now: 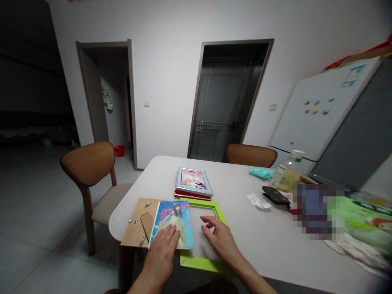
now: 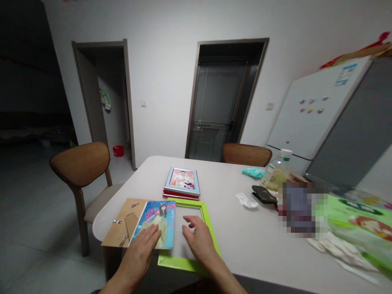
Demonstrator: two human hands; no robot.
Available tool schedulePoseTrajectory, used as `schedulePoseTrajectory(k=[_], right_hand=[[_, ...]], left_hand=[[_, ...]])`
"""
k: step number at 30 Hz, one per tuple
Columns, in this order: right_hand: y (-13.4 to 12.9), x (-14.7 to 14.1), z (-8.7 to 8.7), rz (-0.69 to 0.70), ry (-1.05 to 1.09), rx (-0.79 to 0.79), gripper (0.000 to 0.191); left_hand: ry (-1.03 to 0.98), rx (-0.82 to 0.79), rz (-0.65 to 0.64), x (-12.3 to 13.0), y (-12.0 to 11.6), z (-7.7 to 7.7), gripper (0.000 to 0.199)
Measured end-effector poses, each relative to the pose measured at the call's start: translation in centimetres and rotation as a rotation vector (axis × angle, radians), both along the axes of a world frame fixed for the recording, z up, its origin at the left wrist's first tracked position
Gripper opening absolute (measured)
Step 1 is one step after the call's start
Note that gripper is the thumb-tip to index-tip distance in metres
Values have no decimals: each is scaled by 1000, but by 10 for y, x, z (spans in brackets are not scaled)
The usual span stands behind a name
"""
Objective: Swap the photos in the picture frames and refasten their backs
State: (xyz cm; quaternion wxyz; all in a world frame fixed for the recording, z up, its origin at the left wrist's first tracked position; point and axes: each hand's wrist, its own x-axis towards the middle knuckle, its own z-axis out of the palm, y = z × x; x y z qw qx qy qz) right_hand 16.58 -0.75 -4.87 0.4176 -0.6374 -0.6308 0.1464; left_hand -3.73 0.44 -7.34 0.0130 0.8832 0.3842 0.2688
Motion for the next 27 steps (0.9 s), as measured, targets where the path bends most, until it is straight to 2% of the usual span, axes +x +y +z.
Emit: schedulePoseTrajectory(k=[2, 4, 6, 8, 10, 13, 15, 18, 21, 23, 25, 27], right_hand=[[-1, -17, 7, 82, 180, -35, 26], [0, -31, 11, 143, 400, -129, 27], [3, -44, 12, 157, 669, -248, 29], [7, -52, 11, 151, 948, -323, 33], [11, -53, 9, 150, 1190, -307, 35], [14, -41, 6, 90, 1353, -122, 31], [13, -23, 8, 19, 1282, -36, 28], [8, 9, 17, -18, 1048, -150, 30], [4, 37, 25, -31, 822, -301, 36], [5, 48, 25, -25, 718, -340, 37], [9, 51, 22, -2, 658, -371, 37], [14, 48, 15, 2, 589, -397, 38]], left_hand=[[-213, 21, -8, -7, 7, 7, 47], [-477, -48, 43, -10, 9, 22, 41], [-776, -208, 122, -5, 6, 40, 34], [-1068, -423, 131, 7, -1, 54, 32], [-1286, -608, 59, 24, -11, 59, 33], [-1419, -762, -59, 48, -22, 53, 34], [-1389, -841, -133, 59, -25, 45, 35], [-1251, -883, -204, 63, -25, 33, 47], [-1018, -804, -86, 55, -21, 25, 60], [-780, -722, 15, 49, -20, 20, 57], [-566, -645, 42, 44, -20, 16, 53], [-437, -583, 17, 41, -22, 12, 52]])
